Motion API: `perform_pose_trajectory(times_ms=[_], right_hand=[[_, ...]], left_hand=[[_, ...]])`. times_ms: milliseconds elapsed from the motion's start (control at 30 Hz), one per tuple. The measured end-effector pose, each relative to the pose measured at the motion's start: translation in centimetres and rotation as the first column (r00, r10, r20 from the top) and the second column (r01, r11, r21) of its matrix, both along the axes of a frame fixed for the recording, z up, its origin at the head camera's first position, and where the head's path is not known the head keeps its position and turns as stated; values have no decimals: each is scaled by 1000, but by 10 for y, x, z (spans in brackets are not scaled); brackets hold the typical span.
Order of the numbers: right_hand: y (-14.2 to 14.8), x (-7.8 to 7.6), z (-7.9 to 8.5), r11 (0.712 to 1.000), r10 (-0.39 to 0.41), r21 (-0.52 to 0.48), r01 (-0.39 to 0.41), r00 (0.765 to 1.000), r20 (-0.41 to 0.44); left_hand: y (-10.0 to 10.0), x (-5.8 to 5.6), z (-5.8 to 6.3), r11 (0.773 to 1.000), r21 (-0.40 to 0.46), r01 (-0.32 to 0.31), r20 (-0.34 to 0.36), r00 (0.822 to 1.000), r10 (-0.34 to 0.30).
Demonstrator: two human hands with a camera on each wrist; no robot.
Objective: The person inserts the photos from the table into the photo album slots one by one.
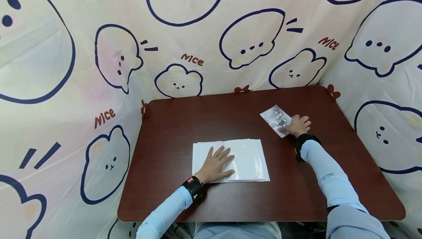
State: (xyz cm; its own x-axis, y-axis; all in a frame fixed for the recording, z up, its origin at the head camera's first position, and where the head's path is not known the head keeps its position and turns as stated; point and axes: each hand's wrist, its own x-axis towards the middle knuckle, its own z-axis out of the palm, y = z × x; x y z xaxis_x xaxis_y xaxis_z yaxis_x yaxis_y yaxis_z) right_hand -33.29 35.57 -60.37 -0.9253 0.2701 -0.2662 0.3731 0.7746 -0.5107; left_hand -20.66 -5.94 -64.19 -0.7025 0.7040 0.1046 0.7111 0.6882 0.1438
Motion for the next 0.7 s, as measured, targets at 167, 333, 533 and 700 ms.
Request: perform_pose_trajectory(times_ms=[167,333,533,700], right_hand=[[-11,6,3,984,-83,-163,65,991,-102],[-31,10,27,931,-202,-340,133,964,-175],[-56,12,64,924,-63,-375,-71,941,-334],[-80,18,88,920,224,-177,-350,839,-496]], left_hand=[[5,-1,-3,1000,8,-30,8,1000,30],[7,-9,2,998,49,-26,40,999,25],[15,-18,24,913,371,-171,62,985,160],[28,-26,46,711,655,-255,195,966,167]])
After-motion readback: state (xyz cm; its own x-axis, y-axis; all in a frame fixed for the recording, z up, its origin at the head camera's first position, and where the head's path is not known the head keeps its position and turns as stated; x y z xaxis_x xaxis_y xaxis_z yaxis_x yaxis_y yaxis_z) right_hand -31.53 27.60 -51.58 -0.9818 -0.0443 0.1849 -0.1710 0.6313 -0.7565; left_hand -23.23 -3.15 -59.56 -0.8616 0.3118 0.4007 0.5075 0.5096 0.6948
